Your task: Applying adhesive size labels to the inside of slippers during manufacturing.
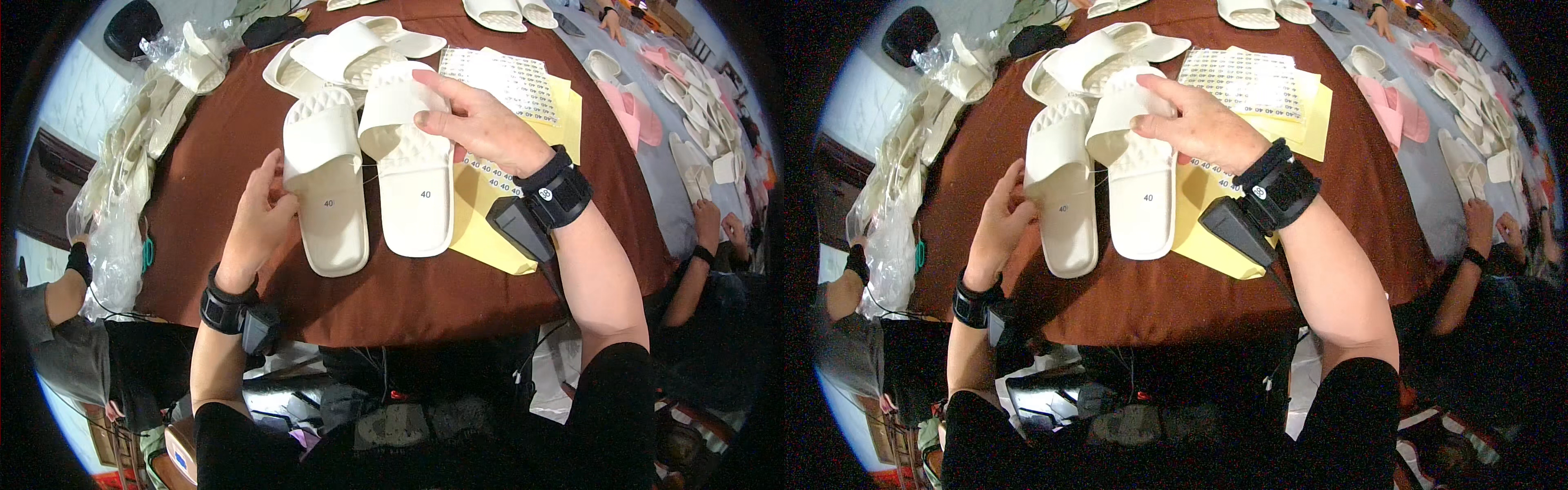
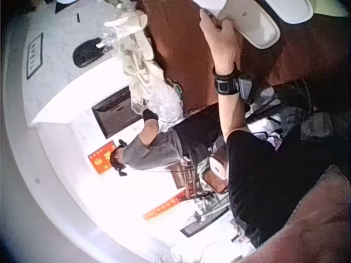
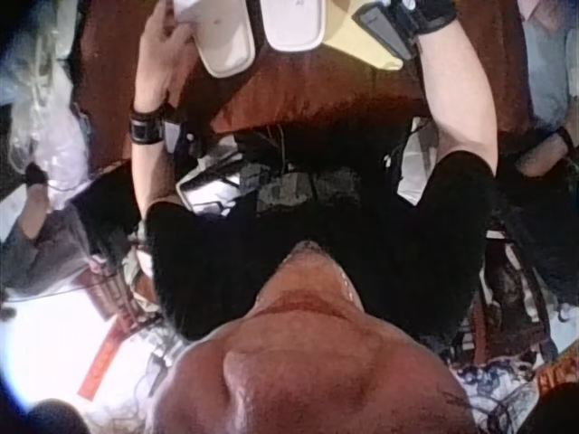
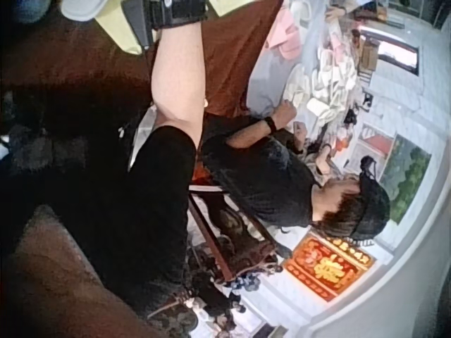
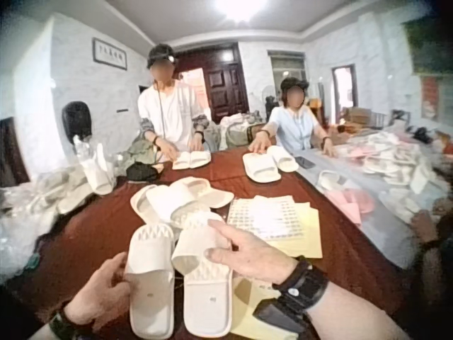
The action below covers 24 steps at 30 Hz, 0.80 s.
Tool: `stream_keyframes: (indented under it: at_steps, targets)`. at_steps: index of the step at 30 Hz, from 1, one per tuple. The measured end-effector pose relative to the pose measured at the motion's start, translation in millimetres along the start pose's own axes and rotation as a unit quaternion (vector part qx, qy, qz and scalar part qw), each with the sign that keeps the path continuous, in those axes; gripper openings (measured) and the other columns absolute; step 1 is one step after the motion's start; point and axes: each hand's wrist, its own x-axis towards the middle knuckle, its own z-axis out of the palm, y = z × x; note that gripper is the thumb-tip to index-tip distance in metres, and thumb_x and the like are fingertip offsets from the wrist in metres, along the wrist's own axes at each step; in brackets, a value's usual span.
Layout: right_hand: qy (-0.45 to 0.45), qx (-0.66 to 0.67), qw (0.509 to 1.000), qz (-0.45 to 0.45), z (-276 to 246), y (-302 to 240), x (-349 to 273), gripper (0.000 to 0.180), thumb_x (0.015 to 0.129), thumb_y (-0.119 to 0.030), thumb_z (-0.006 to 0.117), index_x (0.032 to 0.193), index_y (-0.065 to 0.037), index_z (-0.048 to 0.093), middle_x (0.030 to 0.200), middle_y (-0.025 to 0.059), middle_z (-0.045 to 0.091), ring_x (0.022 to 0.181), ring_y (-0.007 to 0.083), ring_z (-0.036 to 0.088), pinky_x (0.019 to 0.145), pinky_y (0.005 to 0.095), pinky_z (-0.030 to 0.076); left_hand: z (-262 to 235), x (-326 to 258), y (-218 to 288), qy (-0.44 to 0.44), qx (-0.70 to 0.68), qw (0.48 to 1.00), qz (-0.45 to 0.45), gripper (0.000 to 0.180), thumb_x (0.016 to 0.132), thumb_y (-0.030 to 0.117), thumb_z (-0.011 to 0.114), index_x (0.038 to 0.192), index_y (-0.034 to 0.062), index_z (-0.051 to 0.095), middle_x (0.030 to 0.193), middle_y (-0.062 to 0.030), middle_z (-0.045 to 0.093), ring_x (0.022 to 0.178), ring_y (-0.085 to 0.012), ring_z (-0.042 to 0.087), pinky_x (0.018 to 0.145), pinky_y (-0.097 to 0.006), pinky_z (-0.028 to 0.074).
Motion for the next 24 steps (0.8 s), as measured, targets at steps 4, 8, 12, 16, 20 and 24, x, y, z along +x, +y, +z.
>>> stream_keyframes:
  at_steps: [4,8,12,16,20,24]
  targets:
    - [0.006,-0.113,0.993,-0.027,-2,1,1,0.059,0.094,-0.035,0.065,0.143,-0.007,0.051,0.091,0.0061,0.061,0.074,0.0113,0.053,0.065,0.0261,0.046,-3,-2,-3,0.03,0.01,0.994,0.102,0.055,0.086,-0.003,0.055,0.14,-0.0007,0.047,0.135,-0.013,0.049,0.119,-0.0199,0.055,0.098,-0.033,0.047]
    - [0.005,-0.126,0.99,-0.07,-1,5,1,0.056,0.093,-0.031,0.066,0.143,-0.009,0.052,0.093,0.0022,0.061,0.074,0.0099,0.049,0.067,0.0248,0.045,-5,10,4,0.045,0.012,0.989,0.14,0.052,0.086,-0.001,0.056,0.138,0.0007,0.05,0.139,-0.0118,0.047,0.121,-0.0205,0.054,0.099,-0.032,0.046]
    - [0.003,-0.152,0.985,-0.082,-3,4,-1,0.056,0.089,-0.024,0.067,0.141,-0.008,0.054,0.099,0.0033,0.064,0.078,0.0109,0.052,0.072,0.0266,0.047,-13,32,15,-0.009,0.016,0.992,0.127,0.048,0.089,0.008,0.063,0.135,0.0018,0.053,0.141,-0.0116,0.048,0.12,-0.0178,0.053,0.098,-0.032,0.046]
    - [-0.063,-0.151,0.986,-0.025,-14,-1,-4,0.055,0.087,-0.018,0.067,0.139,-0.007,0.055,0.102,0.0051,0.065,0.083,0.0104,0.058,0.073,0.0266,0.05,-8,53,16,-0.022,-0.044,0.994,0.094,0.048,0.09,0.012,0.065,0.135,0.0025,0.054,0.132,-0.0118,0.056,0.116,-0.0183,0.055,0.097,-0.032,0.047]
    - [-0.092,-0.079,0.992,-0.038,-10,3,0,0.053,0.088,-0.013,0.066,0.139,-0.005,0.054,0.098,0.0059,0.066,0.085,0.0093,0.062,0.072,0.0251,0.051,7,64,6,-0.01,-0.043,0.994,0.104,0.044,0.09,0.014,0.065,0.131,0.0014,0.057,0.125,-0.0103,0.061,0.112,-0.0178,0.057,0.096,-0.031,0.047]
    - [-0.077,-0.103,0.991,-0.021,-5,5,0,0.051,0.088,-0.016,0.066,0.137,-0.004,0.055,0.093,0.0095,0.067,0.082,0.0128,0.062,0.072,0.0273,0.051,13,61,-3,-0.011,-0.001,0.989,0.149,0.04,0.09,0.016,0.067,0.127,0.001,0.061,0.121,-0.0086,0.063,0.109,-0.0185,0.058,0.094,-0.032,0.047]
